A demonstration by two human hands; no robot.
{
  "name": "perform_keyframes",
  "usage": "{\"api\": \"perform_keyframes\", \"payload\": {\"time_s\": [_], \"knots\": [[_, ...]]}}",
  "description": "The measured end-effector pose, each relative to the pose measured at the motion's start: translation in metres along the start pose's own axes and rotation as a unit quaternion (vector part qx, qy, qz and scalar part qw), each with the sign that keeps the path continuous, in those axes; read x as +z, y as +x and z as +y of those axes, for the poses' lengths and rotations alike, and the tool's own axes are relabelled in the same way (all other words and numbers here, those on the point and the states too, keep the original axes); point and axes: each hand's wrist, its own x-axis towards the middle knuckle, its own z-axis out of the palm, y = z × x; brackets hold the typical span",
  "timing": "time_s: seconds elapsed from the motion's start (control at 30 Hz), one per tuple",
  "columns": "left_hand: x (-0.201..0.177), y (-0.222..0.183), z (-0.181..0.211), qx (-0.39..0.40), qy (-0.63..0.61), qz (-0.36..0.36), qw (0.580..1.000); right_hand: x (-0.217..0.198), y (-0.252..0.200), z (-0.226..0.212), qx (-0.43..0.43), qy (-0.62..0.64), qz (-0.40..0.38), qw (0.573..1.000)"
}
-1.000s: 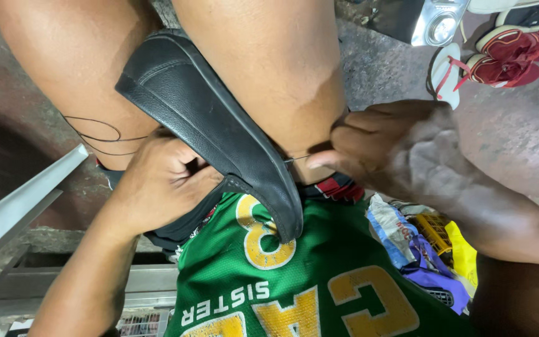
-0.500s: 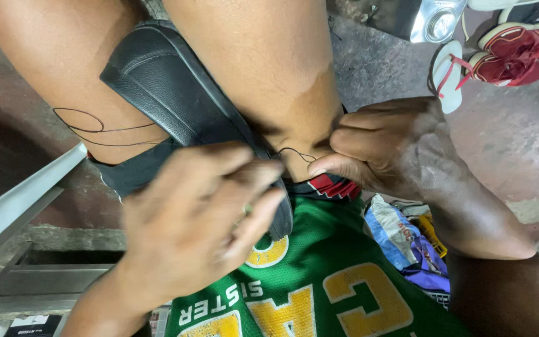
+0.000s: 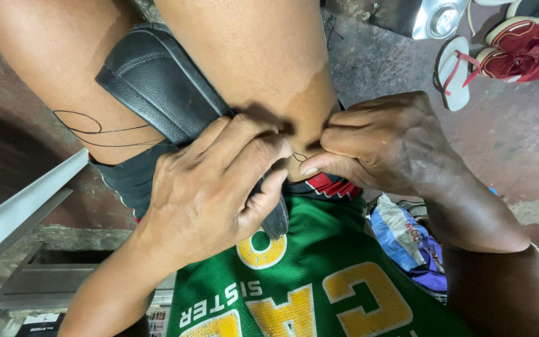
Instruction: The person sews the sole of a black shoe by hand using a needle and thread.
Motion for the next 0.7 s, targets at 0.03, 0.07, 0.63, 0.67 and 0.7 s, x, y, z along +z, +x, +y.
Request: {"api": "perform_keyframes", "payload": {"time_s": [0.03, 0.07, 0.63, 0.67, 0.7], "knots": [[0.001, 0.000, 0.000, 0.007, -0.004, 0.005, 1.000, 0.001, -0.001, 0.001, 0.003, 0.000, -0.002, 1.000], [0.004, 0.000, 0.000, 0.012, -0.008, 0.010, 1.000, 0.002, -0.001, 0.001, 0.004, 0.002, -0.001, 1.000], [0.003, -0.002, -0.001, 0.000, -0.022, 0.025, 0.999, 0.007, -0.003, 0.001, 0.005, -0.011, 0.003, 1.000], [0.006, -0.003, -0.002, 0.010, -0.012, 0.033, 0.999, 0.007, -0.002, 0.002, 0.003, -0.007, -0.001, 1.000], [0.008, -0.005, -0.003, 0.019, -0.002, 0.041, 0.999, 0.006, -0.002, 0.003, 0.001, -0.002, -0.006, 1.000]]}}
